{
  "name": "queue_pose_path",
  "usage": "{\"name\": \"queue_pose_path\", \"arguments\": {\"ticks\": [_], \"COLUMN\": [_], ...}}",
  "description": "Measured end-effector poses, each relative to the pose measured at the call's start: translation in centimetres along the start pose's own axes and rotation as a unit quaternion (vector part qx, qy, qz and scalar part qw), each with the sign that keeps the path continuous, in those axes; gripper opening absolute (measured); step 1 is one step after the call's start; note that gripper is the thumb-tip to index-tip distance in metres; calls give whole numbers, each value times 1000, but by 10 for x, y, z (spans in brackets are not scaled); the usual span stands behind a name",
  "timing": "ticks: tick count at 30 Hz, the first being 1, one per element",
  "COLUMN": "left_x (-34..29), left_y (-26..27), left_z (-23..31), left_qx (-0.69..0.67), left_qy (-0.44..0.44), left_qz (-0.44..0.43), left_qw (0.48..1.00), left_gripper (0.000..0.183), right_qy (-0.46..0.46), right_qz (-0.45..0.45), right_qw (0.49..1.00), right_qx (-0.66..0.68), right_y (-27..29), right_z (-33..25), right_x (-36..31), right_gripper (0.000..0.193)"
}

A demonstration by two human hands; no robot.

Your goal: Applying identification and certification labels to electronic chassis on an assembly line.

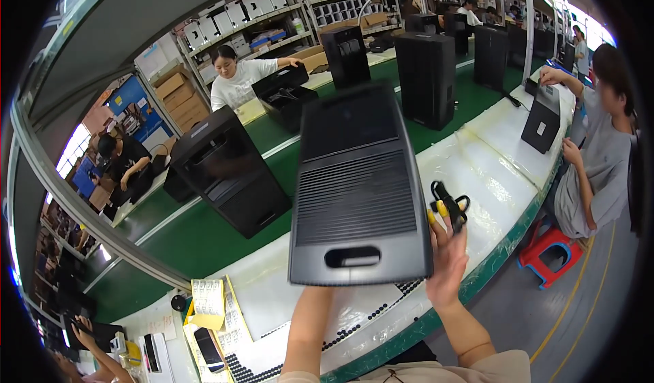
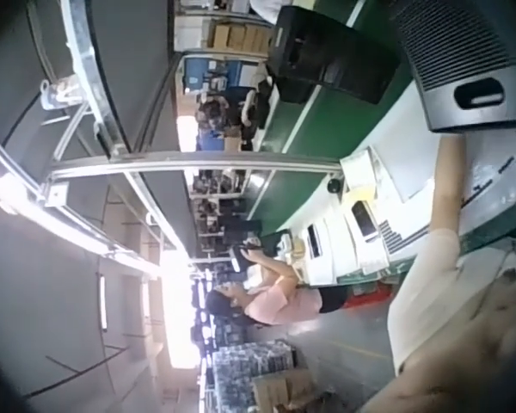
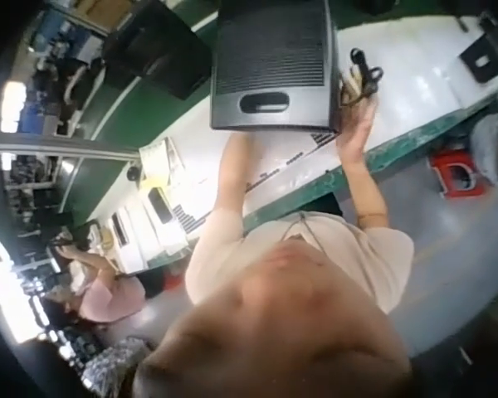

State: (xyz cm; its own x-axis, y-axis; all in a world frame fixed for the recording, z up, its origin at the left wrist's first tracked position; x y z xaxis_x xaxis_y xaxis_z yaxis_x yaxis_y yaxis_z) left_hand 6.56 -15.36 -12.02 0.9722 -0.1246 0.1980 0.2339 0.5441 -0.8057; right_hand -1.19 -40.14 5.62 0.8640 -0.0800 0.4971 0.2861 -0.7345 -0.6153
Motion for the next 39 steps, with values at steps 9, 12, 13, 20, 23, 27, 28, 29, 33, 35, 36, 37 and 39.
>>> {"name": "queue_pose_path", "arguments": {"ticks": [9,12,13,20,23,27,28,29,33,35,36,37,39], "left_x": [-53,-107,-120,-175,-185,-194,-195,-193,-187,-186,-186,-184,-189], "left_y": [-63,-128,-145,-192,-188,-146,-140,-144,-144,-155,-165,-181,-182], "left_z": [110,145,155,205,213,202,197,192,175,164,157,151,147], "left_qx": [140,316,363,614,651,664,698,696,698,743,785,797,804], "left_qy": [-53,-103,-124,-303,-347,-369,-380,-390,-381,-382,-385,-416,-415], "left_qz": [-116,155,165,153,181,200,192,169,145,145,138,127,125], "left_qw": [982,930,908,713,650,619,576,579,589,530,465,419,407], "left_gripper": [57,70,83,116,120,127,128,125,125,124,124,126,126], "right_qy": [-21,-24,-23,-49,-203,-282,-287,-287,-284,-317,-245,-164,-98], "right_qz": [-29,-137,-129,-46,-54,-91,-91,-69,-78,-129,-206,-277,-347], "right_qw": [991,941,948,998,967,941,940,941,955,926,938,939,927], "right_qx": [-126,-309,-289,-7,146,163,162,164,-28,-158,-137,-121,-100], "right_y": [-27,-57,-64,-87,-116,-124,-118,-109,-81,-58,-59,-53,-24], "right_z": [-37,-25,-19,102,161,217,229,238,255,262,254,240,242], "right_x": [-30,-10,-3,33,46,48,45,40,27,16,9,5,-4], "right_gripper": [64,56,52,44,45,48,48,42,41,45,44,44,44]}}
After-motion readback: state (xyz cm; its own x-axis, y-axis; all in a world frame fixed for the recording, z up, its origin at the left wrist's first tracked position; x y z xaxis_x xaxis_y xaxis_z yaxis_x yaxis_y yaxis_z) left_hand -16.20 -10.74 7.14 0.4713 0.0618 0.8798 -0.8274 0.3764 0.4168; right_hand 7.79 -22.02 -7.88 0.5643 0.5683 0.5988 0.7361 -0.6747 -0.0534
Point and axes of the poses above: each hand's wrist, its own x-axis towards the middle knuckle, its own y-axis out of the back of the hand, z = x × y, the point moved 10 cm from there along x, towards the middle knuckle, and after that the axes turned 15 degrees about x, right-handed, at the moved point
